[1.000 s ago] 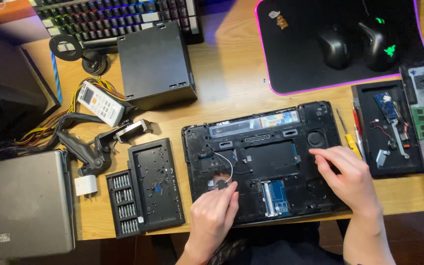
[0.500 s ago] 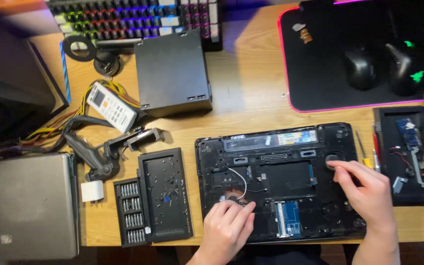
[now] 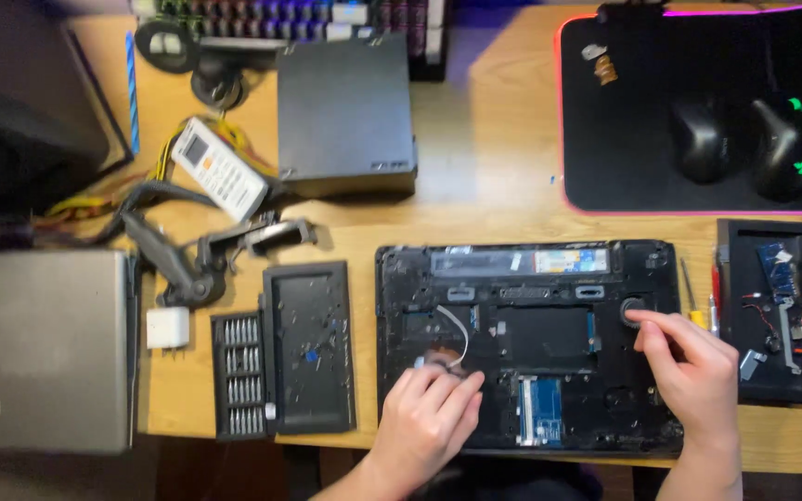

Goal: Repairing or assembling internal components of a laptop on a workbench.

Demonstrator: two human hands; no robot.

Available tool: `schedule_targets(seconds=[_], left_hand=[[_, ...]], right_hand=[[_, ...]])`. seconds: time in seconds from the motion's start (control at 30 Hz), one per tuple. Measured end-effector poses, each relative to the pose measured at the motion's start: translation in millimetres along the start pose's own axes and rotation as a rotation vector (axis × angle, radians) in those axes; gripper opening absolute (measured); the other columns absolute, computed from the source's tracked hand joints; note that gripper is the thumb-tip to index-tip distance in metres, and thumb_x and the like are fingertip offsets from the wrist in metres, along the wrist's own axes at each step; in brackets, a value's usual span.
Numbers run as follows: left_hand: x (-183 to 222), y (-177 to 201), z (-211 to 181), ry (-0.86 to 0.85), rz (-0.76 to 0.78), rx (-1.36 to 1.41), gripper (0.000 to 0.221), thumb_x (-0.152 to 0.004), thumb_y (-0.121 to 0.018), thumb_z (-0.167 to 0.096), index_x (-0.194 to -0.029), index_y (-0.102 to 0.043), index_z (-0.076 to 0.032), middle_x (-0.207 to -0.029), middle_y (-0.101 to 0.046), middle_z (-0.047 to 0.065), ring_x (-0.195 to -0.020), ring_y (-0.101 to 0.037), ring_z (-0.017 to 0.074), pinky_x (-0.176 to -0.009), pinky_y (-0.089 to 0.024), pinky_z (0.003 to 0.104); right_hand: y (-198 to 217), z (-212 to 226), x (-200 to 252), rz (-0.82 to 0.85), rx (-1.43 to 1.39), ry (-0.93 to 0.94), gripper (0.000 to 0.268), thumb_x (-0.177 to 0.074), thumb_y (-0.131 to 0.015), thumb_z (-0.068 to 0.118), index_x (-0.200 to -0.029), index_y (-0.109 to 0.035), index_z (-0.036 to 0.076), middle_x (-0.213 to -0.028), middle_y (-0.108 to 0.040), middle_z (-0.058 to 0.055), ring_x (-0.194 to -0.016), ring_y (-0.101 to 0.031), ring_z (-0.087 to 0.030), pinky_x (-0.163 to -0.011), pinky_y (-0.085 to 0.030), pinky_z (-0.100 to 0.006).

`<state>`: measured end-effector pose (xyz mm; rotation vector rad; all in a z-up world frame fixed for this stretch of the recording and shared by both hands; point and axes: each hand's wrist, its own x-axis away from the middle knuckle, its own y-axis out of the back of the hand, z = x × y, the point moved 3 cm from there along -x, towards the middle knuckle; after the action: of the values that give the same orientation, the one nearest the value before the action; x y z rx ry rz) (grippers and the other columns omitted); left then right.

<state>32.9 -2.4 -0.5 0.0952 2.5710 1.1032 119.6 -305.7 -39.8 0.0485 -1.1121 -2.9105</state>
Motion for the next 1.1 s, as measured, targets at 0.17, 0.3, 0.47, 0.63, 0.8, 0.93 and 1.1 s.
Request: schedule_targets(seconds=[0.17, 0.3, 0.47, 0.63, 0.8, 0.93, 1.1], left_hand=[[9, 1, -3, 0.024, -0.041, -0.038, 0.026, -0.088, -0.078, -0.012, -0.112, -0.073, -0.003, -0.092, -0.067, 0.005, -0.089, -0.063, 0.0241, -0.078, -0.050, 0.039], [24, -1, -3, -0.004, -0.062, -0.052, 0.024, -0.091, -0.078, -0.012, -0.112, -0.072, -0.002, -0.095, -0.067, 0.006, -0.096, -0.064, 0.0257, -0.087, -0.052, 0.039], [43, 21, 5, -0.050, -0.127, 0.031, 0.024, -0.091, -0.078, -0.010, -0.112, -0.070, -0.001, -0.102, -0.068, 0.010, -0.102, -0.065, 0.0278, -0.097, -0.053, 0.040], [51, 74, 32, -0.035, -0.259, -0.193, 0.021, -0.089, -0.075, -0.007, -0.108, -0.069, -0.004, -0.100, -0.069, 0.008, -0.101, -0.067, 0.0277, -0.098, -0.053, 0.044], [69, 111, 88, 0.200, -0.415, -0.512, 0.013, -0.093, -0.075, -0.008, -0.105, -0.071, -0.006, -0.103, -0.070, 0.007, -0.102, -0.066, 0.0269, -0.095, -0.051, 0.043], [81, 124, 118, 0.397, -0.445, -0.684, 0.017, -0.093, -0.075, -0.013, -0.107, -0.073, -0.005, -0.109, -0.069, 0.009, -0.108, -0.061, 0.0279, -0.096, -0.049, 0.044], [91, 115, 124, 0.460, -0.402, -0.586, 0.024, -0.094, -0.074, -0.014, -0.114, -0.072, -0.002, -0.118, -0.065, 0.013, -0.112, -0.060, 0.0326, -0.096, -0.049, 0.045]], right_hand=[[3, -13, 10, 0.037, 0.002, 0.074, 0.012, -0.107, -0.064, 0.004, -0.110, -0.075, 0.001, -0.080, -0.069, -0.005, -0.072, -0.064, -0.008, -0.067, -0.049, -0.021], [0, -49, 19, 0.052, -0.009, 0.116, 0.014, -0.119, -0.062, 0.005, -0.121, -0.076, 0.001, -0.087, -0.069, -0.005, -0.080, -0.063, -0.006, -0.075, -0.049, -0.020], [-8, -87, 19, 0.067, -0.145, 0.040, 0.017, -0.120, -0.054, 0.009, -0.123, -0.067, -0.001, -0.096, -0.066, -0.003, -0.085, -0.056, -0.006, -0.077, -0.042, -0.020], [-7, -89, 16, 0.042, -0.095, 0.057, 0.019, -0.126, -0.051, 0.011, -0.125, -0.065, -0.001, -0.097, -0.063, -0.003, -0.084, -0.052, -0.007, -0.078, -0.039, -0.022], [-2, -65, 17, 0.041, -0.057, 0.117, 0.017, -0.125, -0.054, 0.008, -0.125, -0.067, -0.003, -0.098, -0.065, -0.005, -0.084, -0.053, -0.007, -0.080, -0.042, -0.021], [-1, -61, 20, 0.031, -0.028, 0.133, 0.017, -0.121, -0.056, 0.007, -0.123, -0.068, -0.004, -0.099, -0.068, -0.006, -0.081, -0.053, -0.007, -0.079, -0.043, -0.021], [-1, -53, 18, 0.017, -0.025, 0.131, 0.017, -0.121, -0.057, 0.007, -0.123, -0.070, -0.003, -0.096, -0.067, -0.004, -0.082, -0.054, -0.006, -0.077, -0.042, -0.020]])
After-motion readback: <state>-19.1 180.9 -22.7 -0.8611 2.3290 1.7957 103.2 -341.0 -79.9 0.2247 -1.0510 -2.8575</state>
